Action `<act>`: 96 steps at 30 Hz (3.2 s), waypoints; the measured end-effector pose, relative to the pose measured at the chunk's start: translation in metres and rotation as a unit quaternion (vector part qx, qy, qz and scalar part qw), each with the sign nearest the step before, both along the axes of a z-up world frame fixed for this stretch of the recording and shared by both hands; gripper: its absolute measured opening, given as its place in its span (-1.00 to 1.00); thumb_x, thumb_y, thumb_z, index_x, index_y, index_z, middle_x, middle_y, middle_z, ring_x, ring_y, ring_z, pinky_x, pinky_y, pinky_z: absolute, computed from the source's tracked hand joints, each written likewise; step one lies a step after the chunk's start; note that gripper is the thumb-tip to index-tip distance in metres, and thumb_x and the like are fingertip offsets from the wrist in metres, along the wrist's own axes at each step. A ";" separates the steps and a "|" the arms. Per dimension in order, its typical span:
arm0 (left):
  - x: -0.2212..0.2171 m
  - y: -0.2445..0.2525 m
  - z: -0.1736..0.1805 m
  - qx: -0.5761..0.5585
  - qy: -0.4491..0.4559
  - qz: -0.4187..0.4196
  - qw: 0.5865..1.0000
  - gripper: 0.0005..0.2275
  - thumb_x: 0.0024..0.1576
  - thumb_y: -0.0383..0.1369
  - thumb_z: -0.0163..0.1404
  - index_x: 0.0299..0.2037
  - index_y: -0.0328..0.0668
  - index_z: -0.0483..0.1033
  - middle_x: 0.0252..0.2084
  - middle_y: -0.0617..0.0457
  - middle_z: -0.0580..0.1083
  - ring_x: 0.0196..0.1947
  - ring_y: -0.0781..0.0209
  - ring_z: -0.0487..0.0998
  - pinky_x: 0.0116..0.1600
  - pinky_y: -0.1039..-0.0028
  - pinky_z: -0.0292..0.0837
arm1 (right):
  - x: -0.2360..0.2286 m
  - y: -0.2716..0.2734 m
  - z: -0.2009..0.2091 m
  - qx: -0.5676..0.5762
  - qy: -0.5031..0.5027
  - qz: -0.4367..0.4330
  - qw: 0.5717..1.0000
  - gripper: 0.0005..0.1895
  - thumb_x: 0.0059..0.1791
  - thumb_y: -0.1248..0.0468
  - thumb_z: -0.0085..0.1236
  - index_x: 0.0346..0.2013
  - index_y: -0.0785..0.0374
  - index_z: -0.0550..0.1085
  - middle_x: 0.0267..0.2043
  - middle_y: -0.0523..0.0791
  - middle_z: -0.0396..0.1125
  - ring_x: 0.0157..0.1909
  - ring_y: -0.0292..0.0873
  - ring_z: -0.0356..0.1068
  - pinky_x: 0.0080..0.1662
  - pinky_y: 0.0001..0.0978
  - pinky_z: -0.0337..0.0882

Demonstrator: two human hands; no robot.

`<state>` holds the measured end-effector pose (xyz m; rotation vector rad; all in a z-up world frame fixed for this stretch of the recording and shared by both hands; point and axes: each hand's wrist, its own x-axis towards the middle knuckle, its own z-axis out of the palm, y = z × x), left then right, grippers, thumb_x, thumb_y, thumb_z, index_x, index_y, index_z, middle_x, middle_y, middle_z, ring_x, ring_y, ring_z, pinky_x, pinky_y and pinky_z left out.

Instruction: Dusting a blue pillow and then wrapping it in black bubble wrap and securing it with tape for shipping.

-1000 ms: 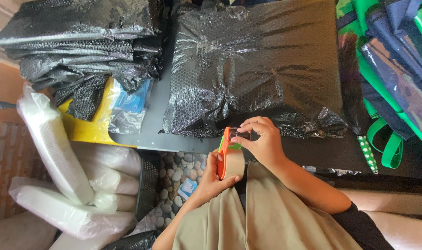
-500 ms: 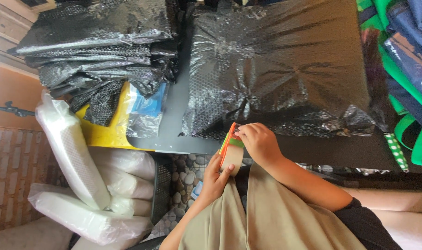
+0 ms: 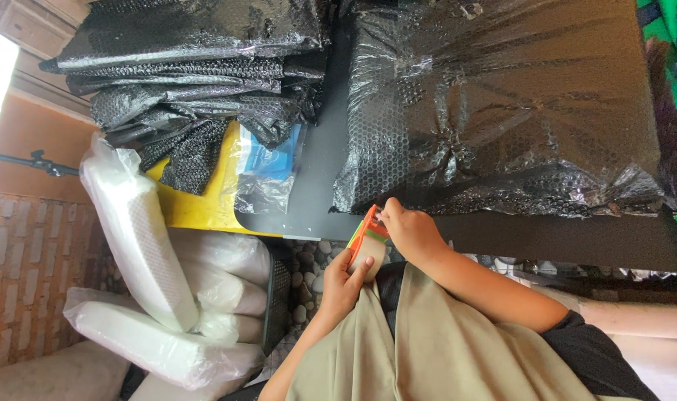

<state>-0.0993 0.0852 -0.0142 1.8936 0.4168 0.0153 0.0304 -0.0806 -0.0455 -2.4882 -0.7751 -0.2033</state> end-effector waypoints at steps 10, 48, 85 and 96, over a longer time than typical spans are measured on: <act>0.010 0.030 -0.009 0.009 0.002 -0.062 0.998 -0.60 0.18 -0.14 0.20 -0.57 -0.17 0.34 -0.66 0.01 0.21 -0.54 0.23 0.27 -0.39 0.42 0.16 | 0.016 -0.007 0.061 0.180 0.298 -0.001 0.938 -0.76 -0.20 0.25 0.44 -0.37 0.17 0.50 -0.51 -0.09 0.47 -0.41 -0.13 0.54 -0.31 -0.34 0.51; 0.015 0.020 -0.031 -0.139 -0.195 -0.166 0.957 -0.58 0.16 -0.25 0.21 -0.67 -0.12 0.27 -0.63 0.10 0.17 -0.53 0.19 0.17 -0.34 0.41 0.11 | 0.075 -0.120 0.070 0.454 0.405 0.002 0.794 -0.72 -0.21 0.44 0.48 -0.50 0.42 0.45 -0.63 -0.03 0.36 -0.57 -0.31 0.39 -0.50 -0.63 0.37; 0.000 0.012 0.051 0.027 -0.050 -0.231 0.971 -0.67 0.37 -0.15 -0.20 -0.43 -0.10 0.15 -0.41 0.19 0.18 -0.34 0.25 0.20 -0.15 0.40 0.13 | -0.043 -0.064 0.195 0.213 0.112 0.409 0.880 -0.62 0.02 0.22 0.30 -0.55 0.14 0.28 -0.56 -0.20 0.18 -0.54 -0.13 0.18 -0.42 -0.23 0.14; -0.002 0.025 0.052 -0.036 -0.113 -0.287 0.951 -0.64 0.35 -0.09 -0.21 -0.42 -0.11 0.11 -0.38 0.17 0.12 -0.33 0.23 0.14 -0.13 0.40 0.08 | 0.057 -0.088 0.122 0.382 0.436 0.027 0.815 -0.72 -0.18 0.37 0.47 -0.56 0.19 0.43 -0.58 -0.05 0.46 -0.55 -0.34 0.36 -0.46 -0.61 0.27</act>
